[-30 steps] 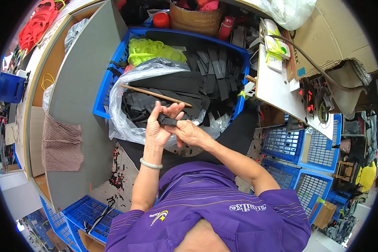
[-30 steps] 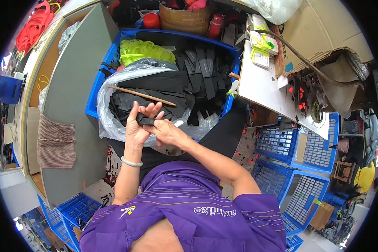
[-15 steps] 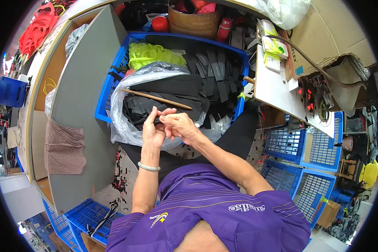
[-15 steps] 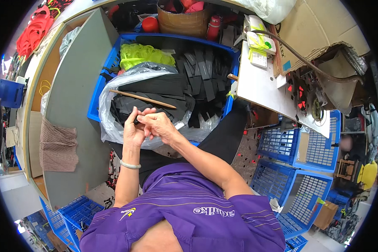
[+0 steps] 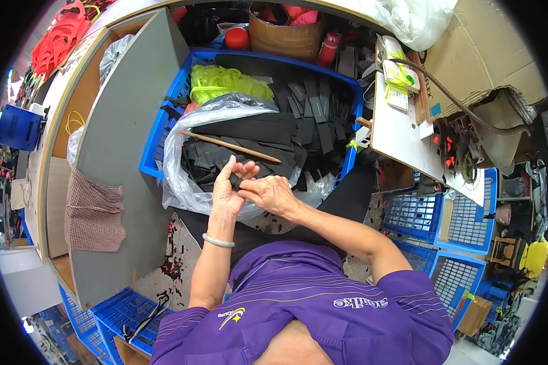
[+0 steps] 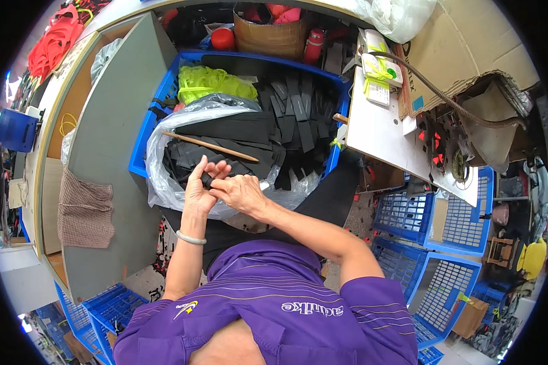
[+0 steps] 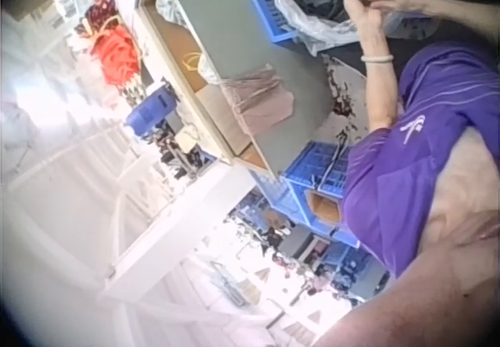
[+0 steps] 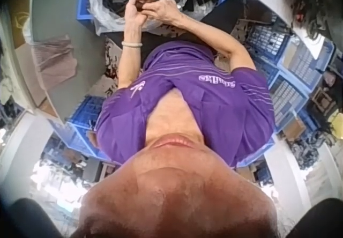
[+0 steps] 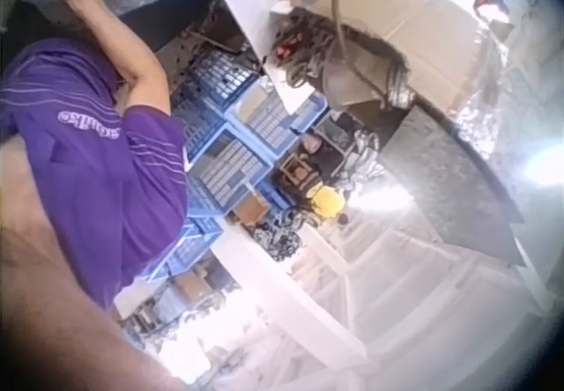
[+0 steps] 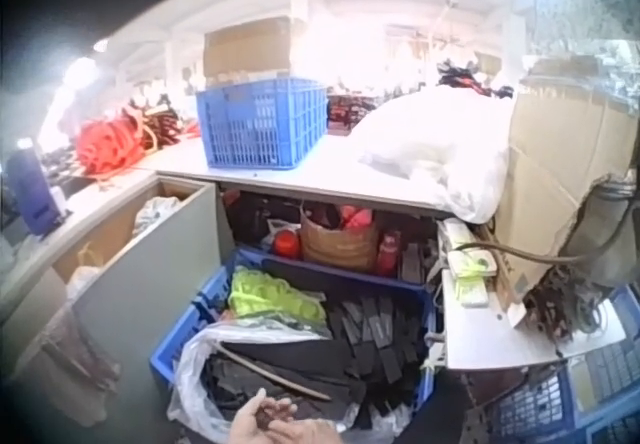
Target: Assembling black fabric straps using a wooden stick to assist in a factory setting.
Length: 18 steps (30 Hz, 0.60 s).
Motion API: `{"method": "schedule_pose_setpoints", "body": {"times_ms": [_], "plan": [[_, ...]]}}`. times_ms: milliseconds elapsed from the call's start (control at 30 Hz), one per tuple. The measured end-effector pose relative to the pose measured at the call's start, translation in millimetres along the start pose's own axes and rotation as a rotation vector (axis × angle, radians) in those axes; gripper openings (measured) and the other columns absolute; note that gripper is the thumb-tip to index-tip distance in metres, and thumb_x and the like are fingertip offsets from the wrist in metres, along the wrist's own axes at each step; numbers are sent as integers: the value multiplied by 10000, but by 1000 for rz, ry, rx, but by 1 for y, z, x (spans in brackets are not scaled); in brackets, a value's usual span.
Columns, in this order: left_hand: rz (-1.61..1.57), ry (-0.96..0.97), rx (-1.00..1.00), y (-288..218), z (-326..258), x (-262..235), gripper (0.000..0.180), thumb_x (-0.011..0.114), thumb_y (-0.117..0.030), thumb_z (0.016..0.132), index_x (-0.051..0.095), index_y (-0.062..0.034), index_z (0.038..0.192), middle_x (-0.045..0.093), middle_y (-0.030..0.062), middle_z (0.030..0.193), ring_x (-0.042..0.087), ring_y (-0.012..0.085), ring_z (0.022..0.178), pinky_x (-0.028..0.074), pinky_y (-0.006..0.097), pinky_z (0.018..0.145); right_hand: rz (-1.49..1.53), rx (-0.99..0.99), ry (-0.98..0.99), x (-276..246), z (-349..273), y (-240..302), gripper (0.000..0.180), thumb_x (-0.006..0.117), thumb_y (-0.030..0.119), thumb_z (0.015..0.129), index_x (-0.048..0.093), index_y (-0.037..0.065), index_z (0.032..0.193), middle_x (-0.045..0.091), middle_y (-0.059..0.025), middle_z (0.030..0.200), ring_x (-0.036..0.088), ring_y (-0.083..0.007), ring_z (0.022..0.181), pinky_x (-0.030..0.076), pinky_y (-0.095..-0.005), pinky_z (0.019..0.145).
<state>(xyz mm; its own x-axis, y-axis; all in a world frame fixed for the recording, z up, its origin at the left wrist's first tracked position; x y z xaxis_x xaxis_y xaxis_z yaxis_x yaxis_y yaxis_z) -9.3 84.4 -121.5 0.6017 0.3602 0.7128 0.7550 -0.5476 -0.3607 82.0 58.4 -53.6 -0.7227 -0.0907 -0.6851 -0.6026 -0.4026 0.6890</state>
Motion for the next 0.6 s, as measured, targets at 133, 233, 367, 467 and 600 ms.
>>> {"method": "schedule_pose_setpoints", "body": {"times_ms": [133,233,367,467,600], "plan": [[-4,58,277,-19,4,4,292,616,-353,863,536,-88,768,655,126,858,642,253,838,518,391,781,830,488,197,9,12,-9,210,637,216,799,629,46,676,531,-19,542,499,-57,496,379,-212,449],[4,162,247,-18,-1,20,325,597,-374,869,509,-91,737,652,146,809,634,290,837,511,409,799,1073,583,-21,11,9,-25,227,614,199,803,621,28,654,521,-3,531,503,-46,501,384,-213,428],[-130,32,200,-18,10,4,330,612,-369,863,485,-106,708,636,131,736,643,300,781,510,425,782,126,-36,-364,-1,10,0,65,600,150,788,650,120,815,611,-103,620,592,-227,491,430,-339,427],[-85,-43,141,-19,12,-10,296,621,-278,864,464,-114,675,607,110,658,651,321,752,503,433,774,-101,9,0,7,3,-4,250,554,119,784,601,217,1010,624,-106,686,630,-289,576,458,-392,453],[40,-51,164,-2,11,6,299,629,-217,837,458,-89,628,563,114,576,644,375,789,502,456,764,-291,-65,42,15,18,2,270,508,114,790,549,150,1054,598,-104,660,636,-286,593,480,-398,473]]}}
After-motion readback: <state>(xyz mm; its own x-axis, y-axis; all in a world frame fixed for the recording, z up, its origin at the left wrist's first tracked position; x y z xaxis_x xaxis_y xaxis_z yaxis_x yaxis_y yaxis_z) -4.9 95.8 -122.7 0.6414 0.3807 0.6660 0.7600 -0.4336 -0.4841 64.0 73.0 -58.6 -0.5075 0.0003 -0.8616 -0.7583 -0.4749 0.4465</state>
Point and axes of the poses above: each hand's wrist, its own z-axis towards the middle knuckle, its own x-axis out of the palm, y = z × x, the point moved 7 cm from there along z, towards the middle knuckle
